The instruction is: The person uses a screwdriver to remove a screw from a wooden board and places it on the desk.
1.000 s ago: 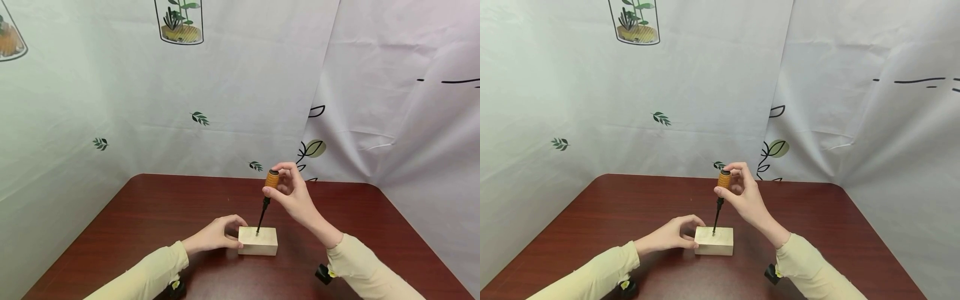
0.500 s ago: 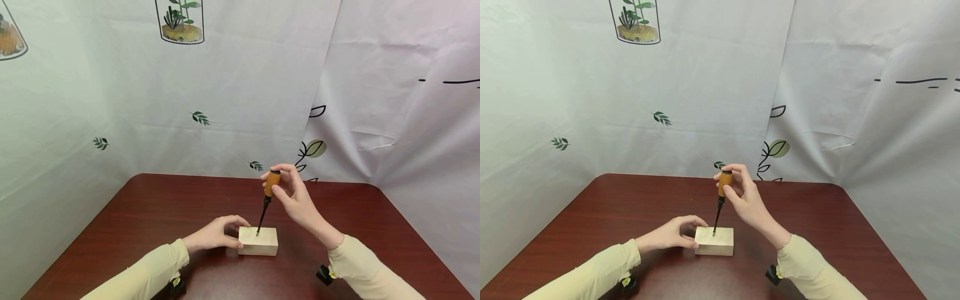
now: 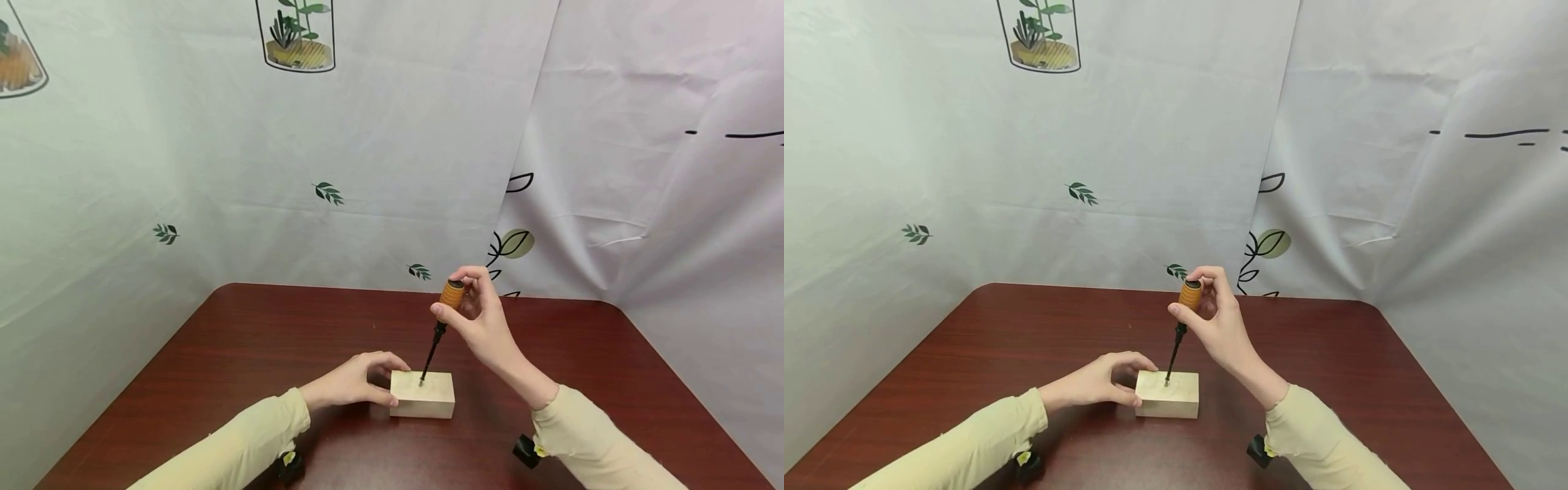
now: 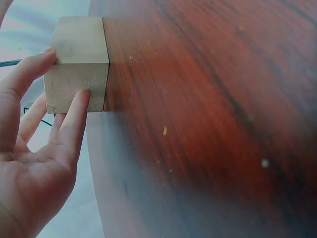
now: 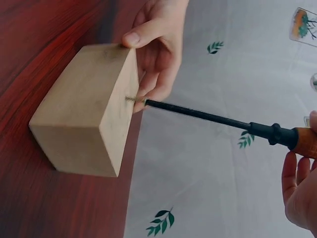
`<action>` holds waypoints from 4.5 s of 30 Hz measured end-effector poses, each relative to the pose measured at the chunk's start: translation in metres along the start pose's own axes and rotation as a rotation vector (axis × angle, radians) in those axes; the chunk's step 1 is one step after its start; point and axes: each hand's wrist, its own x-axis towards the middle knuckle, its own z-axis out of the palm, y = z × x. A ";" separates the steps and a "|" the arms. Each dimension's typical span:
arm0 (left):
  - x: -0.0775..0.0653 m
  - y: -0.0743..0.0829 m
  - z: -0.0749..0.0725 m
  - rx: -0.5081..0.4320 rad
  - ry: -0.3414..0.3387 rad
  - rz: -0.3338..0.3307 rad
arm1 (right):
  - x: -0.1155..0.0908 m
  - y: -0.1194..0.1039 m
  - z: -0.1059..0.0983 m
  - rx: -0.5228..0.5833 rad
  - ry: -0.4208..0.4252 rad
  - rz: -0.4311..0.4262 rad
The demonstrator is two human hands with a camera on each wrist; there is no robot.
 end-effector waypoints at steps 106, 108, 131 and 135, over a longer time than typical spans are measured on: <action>0.002 0.001 -0.003 0.008 -0.002 -0.027 | 0.003 -0.004 -0.005 -0.049 0.009 0.001; 0.002 0.000 -0.003 0.011 -0.002 -0.024 | 0.003 -0.005 -0.005 -0.055 0.006 -0.006; 0.002 0.000 -0.002 0.017 -0.006 0.021 | 0.003 0.000 0.004 0.042 -0.014 0.006; 0.002 0.000 -0.002 0.010 -0.006 0.004 | 0.003 0.001 0.003 0.065 -0.003 0.012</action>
